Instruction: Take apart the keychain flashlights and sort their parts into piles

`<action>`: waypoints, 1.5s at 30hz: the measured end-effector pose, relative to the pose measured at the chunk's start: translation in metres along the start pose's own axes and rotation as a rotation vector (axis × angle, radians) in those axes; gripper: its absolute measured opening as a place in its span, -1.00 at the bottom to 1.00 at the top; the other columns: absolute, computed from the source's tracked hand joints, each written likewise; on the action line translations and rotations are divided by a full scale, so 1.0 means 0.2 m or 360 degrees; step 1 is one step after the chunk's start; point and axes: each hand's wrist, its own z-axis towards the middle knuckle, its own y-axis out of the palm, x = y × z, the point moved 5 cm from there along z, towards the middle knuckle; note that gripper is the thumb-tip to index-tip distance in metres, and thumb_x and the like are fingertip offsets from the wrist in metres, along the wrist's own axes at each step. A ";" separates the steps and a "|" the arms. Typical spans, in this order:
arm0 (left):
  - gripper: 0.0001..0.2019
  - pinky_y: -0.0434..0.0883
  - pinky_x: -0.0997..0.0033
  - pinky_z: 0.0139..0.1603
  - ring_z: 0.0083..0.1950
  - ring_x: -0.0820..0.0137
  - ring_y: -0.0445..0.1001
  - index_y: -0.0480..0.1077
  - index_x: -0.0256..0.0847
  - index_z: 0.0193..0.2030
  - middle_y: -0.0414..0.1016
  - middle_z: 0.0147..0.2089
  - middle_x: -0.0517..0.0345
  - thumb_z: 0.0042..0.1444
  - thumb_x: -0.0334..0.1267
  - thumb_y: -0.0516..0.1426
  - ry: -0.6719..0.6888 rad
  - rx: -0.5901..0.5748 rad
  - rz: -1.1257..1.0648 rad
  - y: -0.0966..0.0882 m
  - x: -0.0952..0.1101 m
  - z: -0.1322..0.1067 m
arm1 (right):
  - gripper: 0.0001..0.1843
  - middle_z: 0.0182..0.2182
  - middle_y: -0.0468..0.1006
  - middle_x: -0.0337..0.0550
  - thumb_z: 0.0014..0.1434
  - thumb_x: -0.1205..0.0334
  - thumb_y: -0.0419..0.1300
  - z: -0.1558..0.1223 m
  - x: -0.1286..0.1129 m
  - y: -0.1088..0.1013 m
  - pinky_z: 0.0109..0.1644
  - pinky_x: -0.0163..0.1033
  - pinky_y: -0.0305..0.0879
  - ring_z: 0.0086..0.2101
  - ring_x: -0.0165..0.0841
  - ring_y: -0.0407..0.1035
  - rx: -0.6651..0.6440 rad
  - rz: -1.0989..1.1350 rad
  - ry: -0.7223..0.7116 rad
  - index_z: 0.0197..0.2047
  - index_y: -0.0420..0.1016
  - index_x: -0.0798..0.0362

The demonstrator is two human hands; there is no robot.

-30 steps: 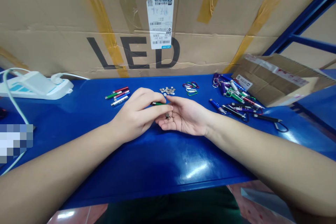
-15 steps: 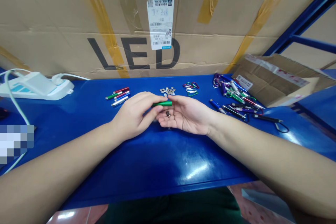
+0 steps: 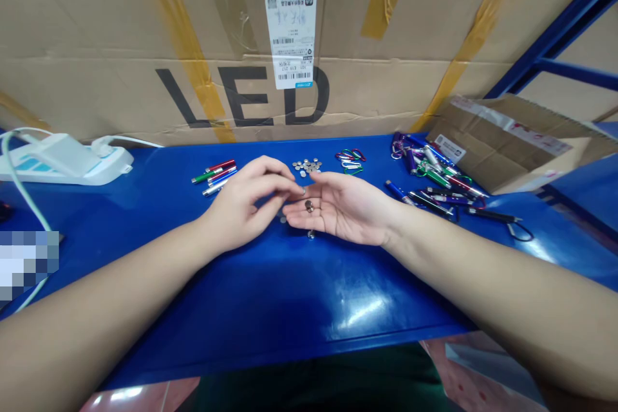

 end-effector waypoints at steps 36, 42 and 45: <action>-0.86 0.54 0.18 0.06 -0.07 0.26 0.54 0.53 -0.18 -0.21 0.57 -0.14 0.06 0.18 -0.40 0.13 -0.0424 0.0193 0.0136 -0.05 -0.17 -0.05 | -0.71 -0.18 0.69 -0.02 0.09 0.51 0.19 0.19 -0.39 -0.02 -0.19 -0.21 0.28 -0.24 -0.22 0.49 0.0427 -0.3297 -0.0557 -0.18 0.64 0.08; -0.85 0.53 0.19 0.06 -0.06 0.27 0.54 0.53 -0.19 -0.22 0.56 -0.14 0.06 0.15 -0.43 0.13 -0.0433 0.0187 0.0090 -0.04 -0.18 -0.06 | -0.73 -0.16 0.70 0.00 0.10 0.46 0.24 0.25 -0.43 -0.05 -0.16 -0.20 0.33 -0.22 -0.21 0.51 0.0463 -0.3362 -0.0584 -0.14 0.67 0.08; -0.84 0.53 0.20 0.06 -0.06 0.27 0.54 0.54 -0.20 -0.22 0.56 -0.13 0.06 0.14 -0.45 0.14 -0.0428 0.0179 0.0070 -0.04 -0.18 -0.06 | -0.71 -0.14 0.70 0.00 0.10 0.47 0.24 0.25 -0.41 -0.03 -0.14 -0.19 0.33 -0.20 -0.19 0.51 0.0460 -0.3411 -0.0551 -0.12 0.67 0.07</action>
